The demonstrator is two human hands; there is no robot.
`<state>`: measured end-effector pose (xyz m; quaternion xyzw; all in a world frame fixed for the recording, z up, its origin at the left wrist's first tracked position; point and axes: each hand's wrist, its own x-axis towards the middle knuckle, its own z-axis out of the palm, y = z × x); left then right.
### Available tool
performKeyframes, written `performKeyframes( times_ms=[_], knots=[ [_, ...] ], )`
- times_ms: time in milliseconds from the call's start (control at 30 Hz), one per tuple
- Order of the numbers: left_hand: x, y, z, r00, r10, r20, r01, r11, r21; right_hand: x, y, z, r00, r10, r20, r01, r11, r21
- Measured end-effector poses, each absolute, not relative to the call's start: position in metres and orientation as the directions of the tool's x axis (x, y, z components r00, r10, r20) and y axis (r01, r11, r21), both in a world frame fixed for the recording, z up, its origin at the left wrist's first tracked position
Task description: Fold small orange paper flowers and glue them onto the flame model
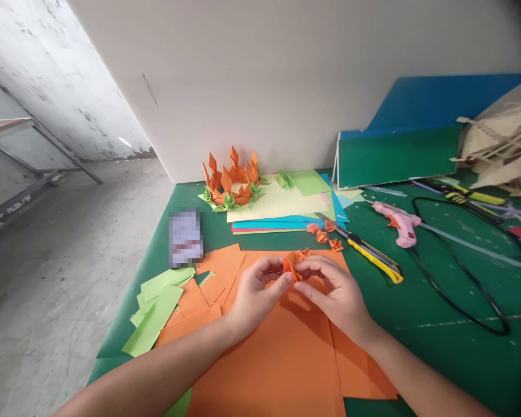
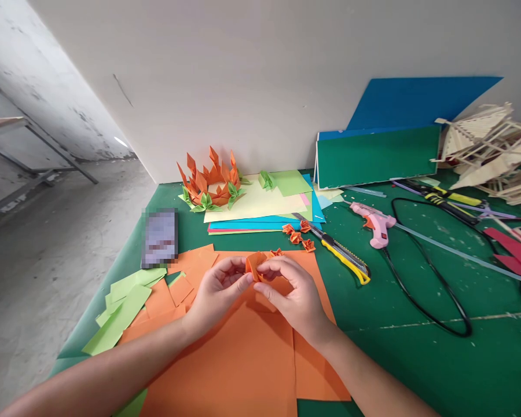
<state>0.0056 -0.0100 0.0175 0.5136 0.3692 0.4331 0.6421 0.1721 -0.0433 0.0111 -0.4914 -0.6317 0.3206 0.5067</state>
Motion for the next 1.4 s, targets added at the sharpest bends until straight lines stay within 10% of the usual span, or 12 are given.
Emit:
performKeyframes(
  times_ms=[1400],
  knots=[
    [0.006, -0.007, 0.019, 0.493, 0.864, -0.107, -0.317, 0.292, 0.902, 0.182, -0.041, 0.006, -0.062, 0.944, 0.323, 0.246, 0.329, -0.912]
  ],
)
